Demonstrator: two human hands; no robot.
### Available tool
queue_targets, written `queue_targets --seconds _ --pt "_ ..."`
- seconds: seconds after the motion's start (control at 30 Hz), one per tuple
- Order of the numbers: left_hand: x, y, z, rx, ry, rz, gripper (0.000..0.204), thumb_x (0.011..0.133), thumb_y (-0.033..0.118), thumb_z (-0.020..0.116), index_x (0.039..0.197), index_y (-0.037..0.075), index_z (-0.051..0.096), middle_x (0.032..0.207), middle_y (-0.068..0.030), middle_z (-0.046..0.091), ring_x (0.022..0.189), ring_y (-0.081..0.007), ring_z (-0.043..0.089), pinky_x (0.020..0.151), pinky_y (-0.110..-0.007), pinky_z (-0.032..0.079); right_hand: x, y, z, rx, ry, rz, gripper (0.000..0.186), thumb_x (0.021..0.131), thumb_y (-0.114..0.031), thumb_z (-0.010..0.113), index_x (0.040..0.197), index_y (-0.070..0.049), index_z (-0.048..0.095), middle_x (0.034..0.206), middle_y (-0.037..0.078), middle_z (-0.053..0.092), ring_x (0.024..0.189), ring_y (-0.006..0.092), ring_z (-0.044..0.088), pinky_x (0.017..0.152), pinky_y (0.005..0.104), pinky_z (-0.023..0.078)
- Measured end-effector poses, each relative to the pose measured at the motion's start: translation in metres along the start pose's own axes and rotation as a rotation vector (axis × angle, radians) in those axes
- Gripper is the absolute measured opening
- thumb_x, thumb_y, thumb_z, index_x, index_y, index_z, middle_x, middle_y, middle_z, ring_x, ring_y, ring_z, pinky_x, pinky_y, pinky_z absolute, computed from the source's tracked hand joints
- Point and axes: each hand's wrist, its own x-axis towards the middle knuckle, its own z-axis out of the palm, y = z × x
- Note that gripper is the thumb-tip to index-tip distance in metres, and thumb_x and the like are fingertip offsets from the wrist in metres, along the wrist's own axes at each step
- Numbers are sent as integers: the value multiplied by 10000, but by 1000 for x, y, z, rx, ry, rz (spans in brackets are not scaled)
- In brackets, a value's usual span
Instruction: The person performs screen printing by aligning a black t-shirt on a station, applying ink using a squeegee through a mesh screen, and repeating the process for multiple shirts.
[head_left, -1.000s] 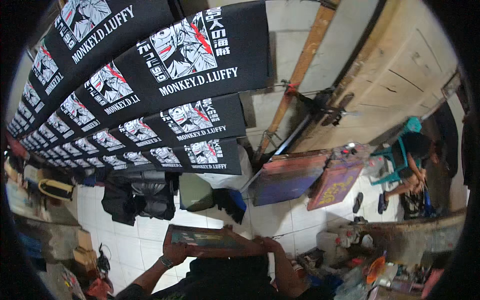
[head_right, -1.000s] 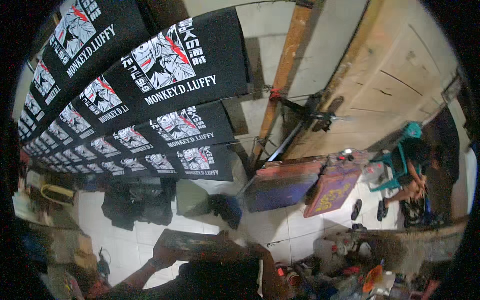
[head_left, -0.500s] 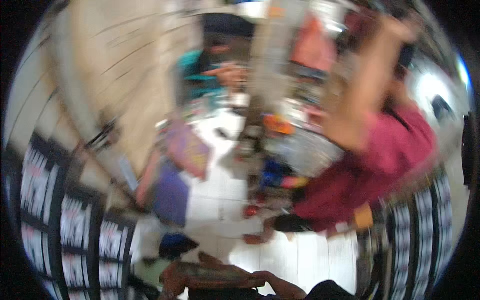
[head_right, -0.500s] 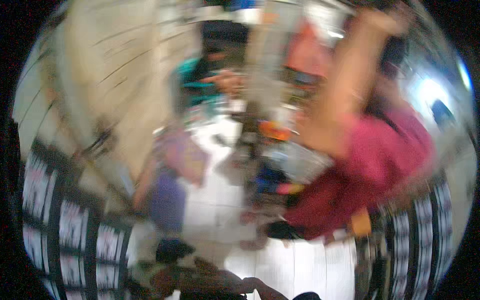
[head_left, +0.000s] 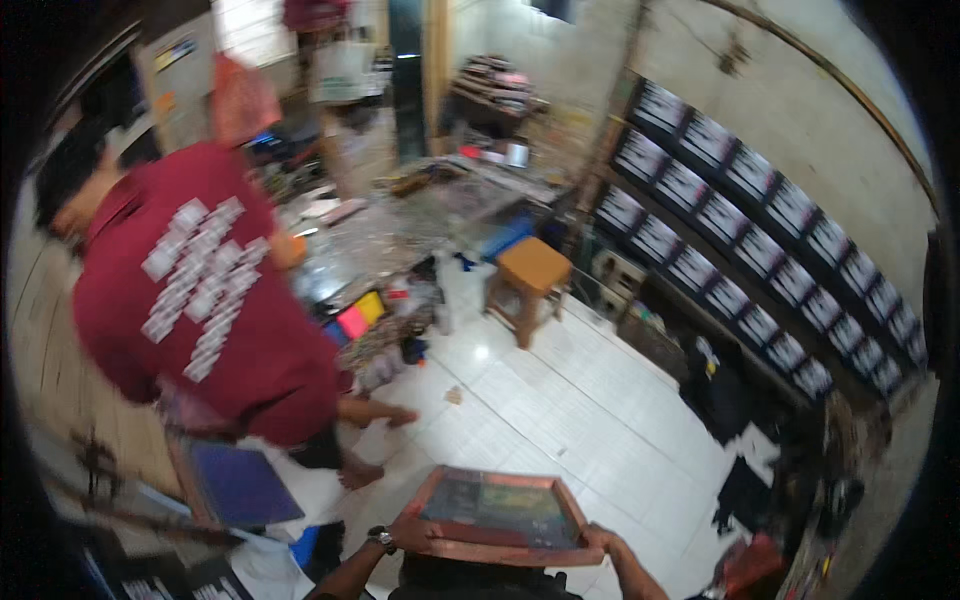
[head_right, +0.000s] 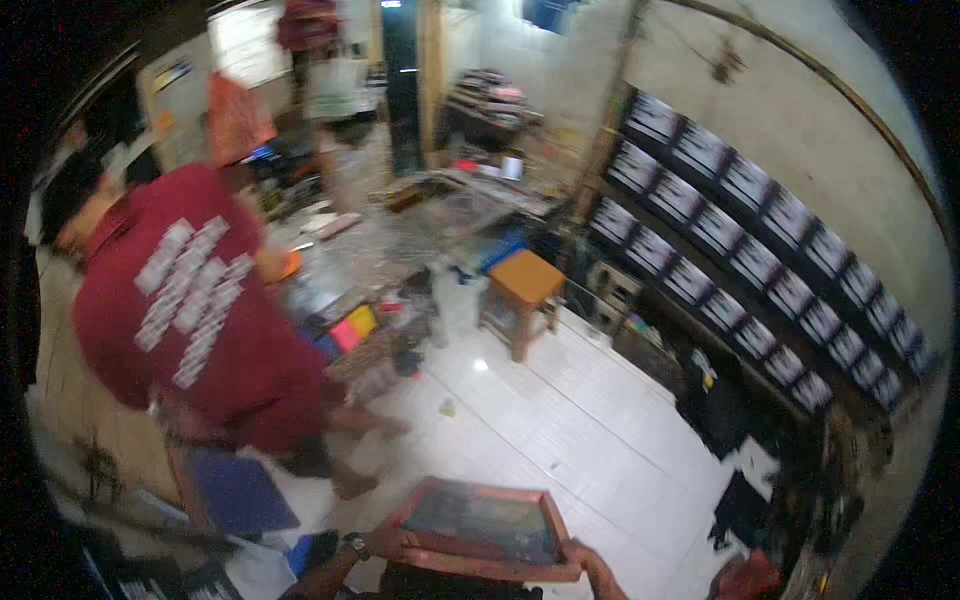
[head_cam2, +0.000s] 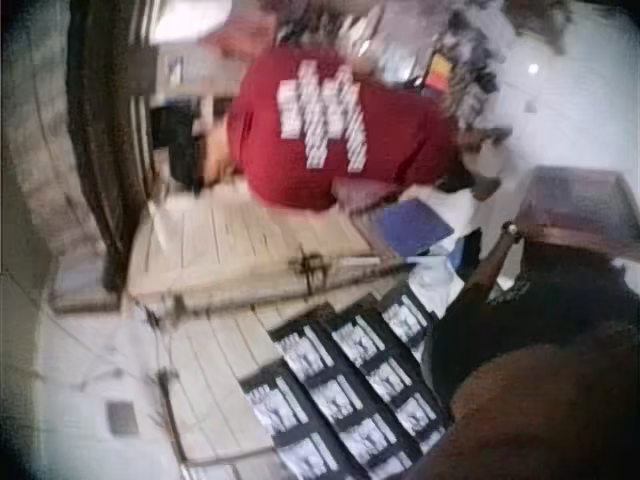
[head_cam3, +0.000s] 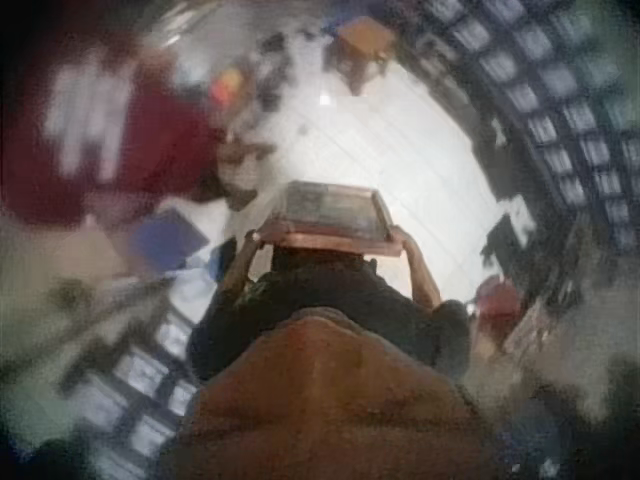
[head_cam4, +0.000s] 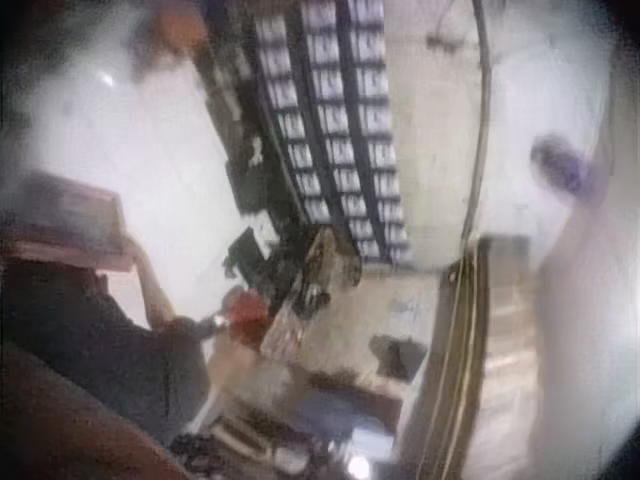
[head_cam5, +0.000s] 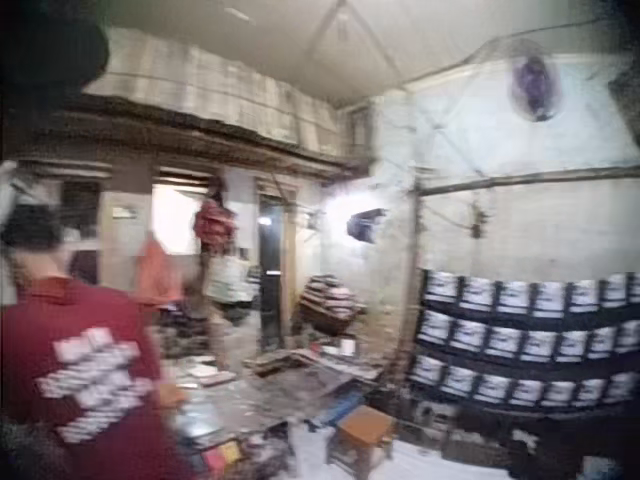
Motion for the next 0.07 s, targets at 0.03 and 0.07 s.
queue_targets --seconds 0.03,0.07 --pt "17 23 -29 -83 130 -2 505 965 551 617 1059 61 693 1050 -154 719 1043 -317 695 936 -443 507 -18 -3 -18 -326 -99 -92 358 884 -325 654 1055 -26 751 756 60 697 735 217 650 707 394 526" --pt "58 54 -55 -23 48 118 505 965 551 617 1059 61 693 1050 -154 719 1043 -317 695 936 -443 507 -62 18 -26 -54 245 40 337 898 -334 663 992 -21 743 733 102 707 715 273 673 710 422 536"
